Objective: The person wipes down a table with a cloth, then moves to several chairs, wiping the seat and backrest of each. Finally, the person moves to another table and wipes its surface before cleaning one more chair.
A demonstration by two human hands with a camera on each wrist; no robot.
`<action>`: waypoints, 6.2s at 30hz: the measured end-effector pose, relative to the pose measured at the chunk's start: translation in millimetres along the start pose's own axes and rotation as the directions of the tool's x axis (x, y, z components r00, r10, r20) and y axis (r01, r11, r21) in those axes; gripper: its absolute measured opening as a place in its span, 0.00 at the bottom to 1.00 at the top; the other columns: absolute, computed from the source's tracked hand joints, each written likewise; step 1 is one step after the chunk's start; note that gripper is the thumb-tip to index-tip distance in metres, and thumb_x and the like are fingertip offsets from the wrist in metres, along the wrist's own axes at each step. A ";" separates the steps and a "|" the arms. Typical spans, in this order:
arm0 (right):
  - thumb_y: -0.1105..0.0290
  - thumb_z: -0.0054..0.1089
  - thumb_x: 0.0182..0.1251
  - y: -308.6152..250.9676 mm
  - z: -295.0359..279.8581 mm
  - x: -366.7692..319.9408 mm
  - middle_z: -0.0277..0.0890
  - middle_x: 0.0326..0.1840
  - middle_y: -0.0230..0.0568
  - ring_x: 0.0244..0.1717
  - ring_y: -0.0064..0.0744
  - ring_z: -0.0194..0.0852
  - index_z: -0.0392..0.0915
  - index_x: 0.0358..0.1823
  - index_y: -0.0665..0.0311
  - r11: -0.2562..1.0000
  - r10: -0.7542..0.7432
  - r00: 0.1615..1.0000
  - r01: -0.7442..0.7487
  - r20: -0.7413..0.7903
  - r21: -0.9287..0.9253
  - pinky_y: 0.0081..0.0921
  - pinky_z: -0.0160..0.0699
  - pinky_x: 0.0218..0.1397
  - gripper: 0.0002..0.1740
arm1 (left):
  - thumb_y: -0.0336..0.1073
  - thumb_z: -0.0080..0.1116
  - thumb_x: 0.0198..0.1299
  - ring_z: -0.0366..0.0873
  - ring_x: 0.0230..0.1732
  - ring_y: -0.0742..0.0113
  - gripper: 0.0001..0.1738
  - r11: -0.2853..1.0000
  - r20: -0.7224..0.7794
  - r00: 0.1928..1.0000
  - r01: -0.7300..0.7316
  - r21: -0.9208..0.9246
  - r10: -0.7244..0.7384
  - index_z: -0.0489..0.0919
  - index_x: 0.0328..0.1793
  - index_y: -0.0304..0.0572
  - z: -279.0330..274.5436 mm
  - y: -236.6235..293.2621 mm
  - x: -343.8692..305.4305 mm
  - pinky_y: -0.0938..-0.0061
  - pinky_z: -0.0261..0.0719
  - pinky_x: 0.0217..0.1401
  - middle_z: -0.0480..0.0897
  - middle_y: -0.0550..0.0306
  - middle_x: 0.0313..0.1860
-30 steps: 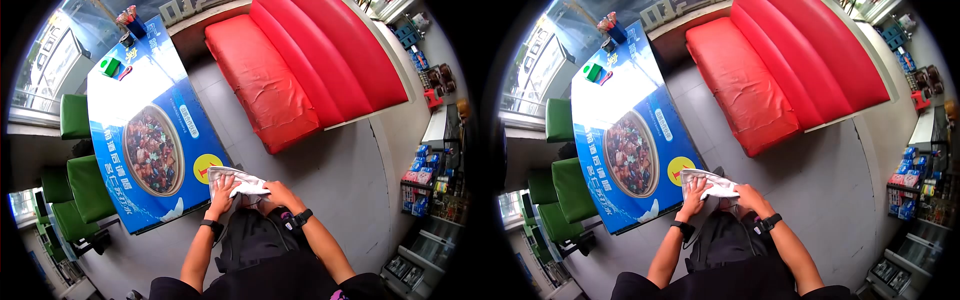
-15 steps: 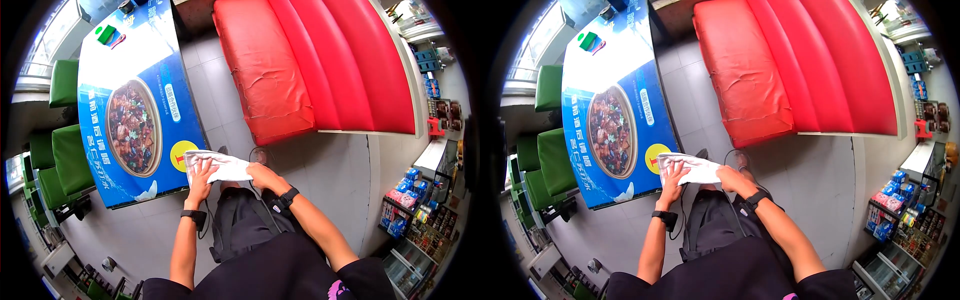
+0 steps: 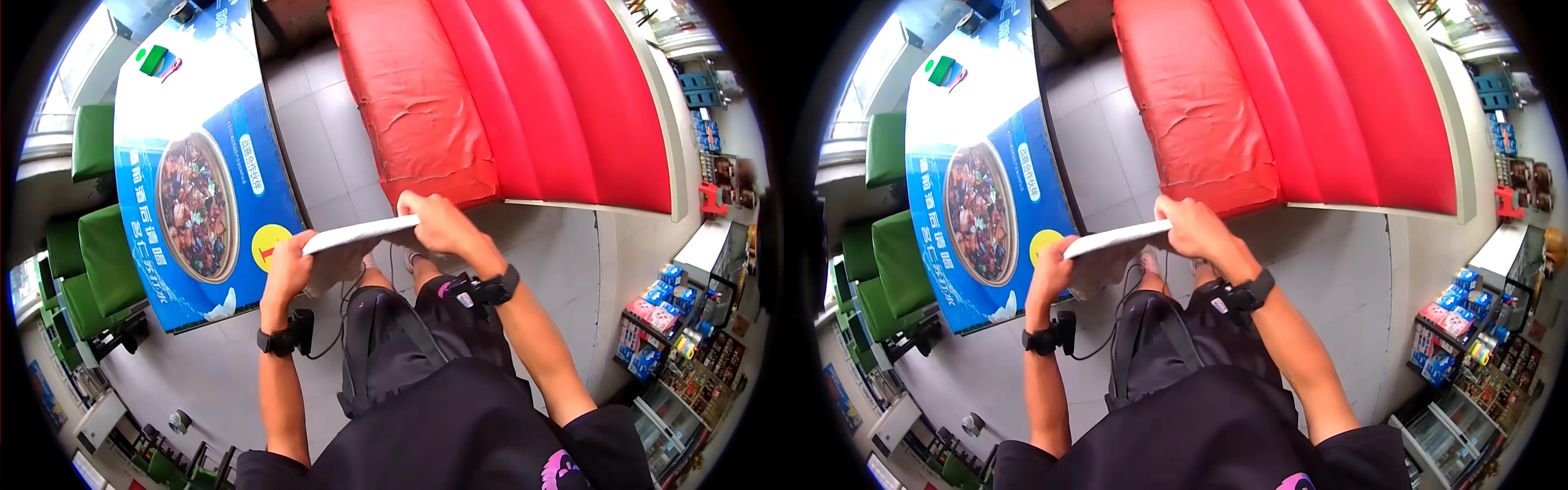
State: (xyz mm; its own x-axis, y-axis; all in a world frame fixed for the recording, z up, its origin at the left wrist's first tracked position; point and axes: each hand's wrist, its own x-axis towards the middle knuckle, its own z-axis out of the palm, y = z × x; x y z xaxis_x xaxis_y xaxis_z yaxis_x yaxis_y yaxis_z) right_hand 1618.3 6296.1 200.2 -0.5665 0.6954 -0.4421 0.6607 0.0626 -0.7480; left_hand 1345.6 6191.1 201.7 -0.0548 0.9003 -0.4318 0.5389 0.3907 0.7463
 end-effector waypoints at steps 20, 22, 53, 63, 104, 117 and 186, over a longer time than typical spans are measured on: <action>0.78 0.46 0.49 -68.8 61.5 -114.9 0.81 0.36 0.57 0.41 0.60 0.79 0.84 0.41 0.60 0.978 0.105 0.976 -0.137 -0.192 -0.160 0.46 0.78 0.44 0.20 | 0.23 0.47 0.49 0.81 0.45 0.36 0.16 0.959 0.272 0.921 -0.284 -0.024 0.280 0.80 0.44 0.34 -29.4 -20.2 -55.4 0.55 0.79 0.47 0.82 0.34 0.37; 0.77 0.48 0.52 -52.0 90.6 -127.9 0.82 0.36 0.55 0.42 0.59 0.80 0.85 0.41 0.58 0.958 0.204 0.968 -0.228 -0.146 -0.174 0.48 0.79 0.45 0.19 | 0.24 0.49 0.51 0.80 0.45 0.35 0.17 0.969 0.464 0.861 -0.247 0.026 0.207 0.80 0.47 0.35 -16.4 -47.1 -70.6 0.54 0.78 0.49 0.82 0.33 0.38; 0.78 0.52 0.57 -20.3 326.5 -270.7 0.81 0.46 0.56 0.49 0.60 0.78 0.83 0.49 0.60 0.995 0.065 0.997 -0.061 -0.050 0.085 0.45 0.76 0.53 0.19 | 0.22 0.52 0.55 0.80 0.49 0.37 0.18 0.927 0.463 0.870 -0.302 0.224 0.171 0.81 0.52 0.37 4.1 -130.8 -285.4 0.59 0.77 0.52 0.84 0.38 0.44; 0.78 0.54 0.55 -20.9 402.9 -257.6 0.82 0.45 0.54 0.48 0.60 0.79 0.82 0.47 0.61 0.991 0.118 0.992 -0.115 -0.044 0.073 0.46 0.77 0.51 0.18 | 0.24 0.53 0.58 0.80 0.49 0.37 0.19 0.905 0.608 0.792 -0.294 0.307 0.050 0.82 0.56 0.41 -22.5 -173.4 -291.2 0.58 0.78 0.53 0.85 0.38 0.44; 0.67 0.64 0.57 -335.7 597.0 214.4 0.49 0.83 0.40 0.81 0.55 0.42 0.52 0.80 0.52 0.901 -0.051 0.933 -0.110 -0.355 -0.419 0.52 0.35 0.83 0.47 | 0.24 0.61 0.44 0.40 0.84 0.45 0.52 0.809 -0.152 0.955 -0.124 0.575 0.255 0.62 0.80 0.64 -367.2 -505.1 -118.4 0.37 0.34 0.80 0.53 0.59 0.84; 0.72 0.59 0.60 -271.0 570.0 139.8 0.52 0.82 0.41 0.80 0.59 0.45 0.52 0.80 0.58 0.916 0.058 0.923 -0.201 -0.381 -0.348 0.54 0.38 0.82 0.44 | 0.29 0.60 0.51 0.45 0.84 0.50 0.43 0.745 0.111 0.879 -0.455 0.488 0.464 0.67 0.77 0.66 -281.6 -454.3 -118.8 0.47 0.41 0.82 0.57 0.62 0.82; 0.66 0.51 0.68 -84.0 417.3 4.2 0.60 0.79 0.36 0.82 0.44 0.47 0.70 0.70 0.59 0.986 0.160 0.752 -0.150 -0.639 0.071 0.52 0.40 0.82 0.28 | 0.24 0.50 0.49 0.40 0.82 0.31 0.38 0.786 0.415 0.847 -0.492 0.375 0.332 0.71 0.72 0.45 -26.5 -252.2 -87.5 0.39 0.35 0.81 0.59 0.42 0.79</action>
State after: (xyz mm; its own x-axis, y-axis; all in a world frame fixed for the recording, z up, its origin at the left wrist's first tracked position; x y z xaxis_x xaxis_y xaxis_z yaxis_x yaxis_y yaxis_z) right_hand 1355.0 5995.0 54.7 -0.0055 0.9907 -0.1363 0.7018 -0.0932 -0.7062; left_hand 1192.2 6018.9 64.7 0.4810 0.8129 -0.3282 0.7660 -0.2076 0.6084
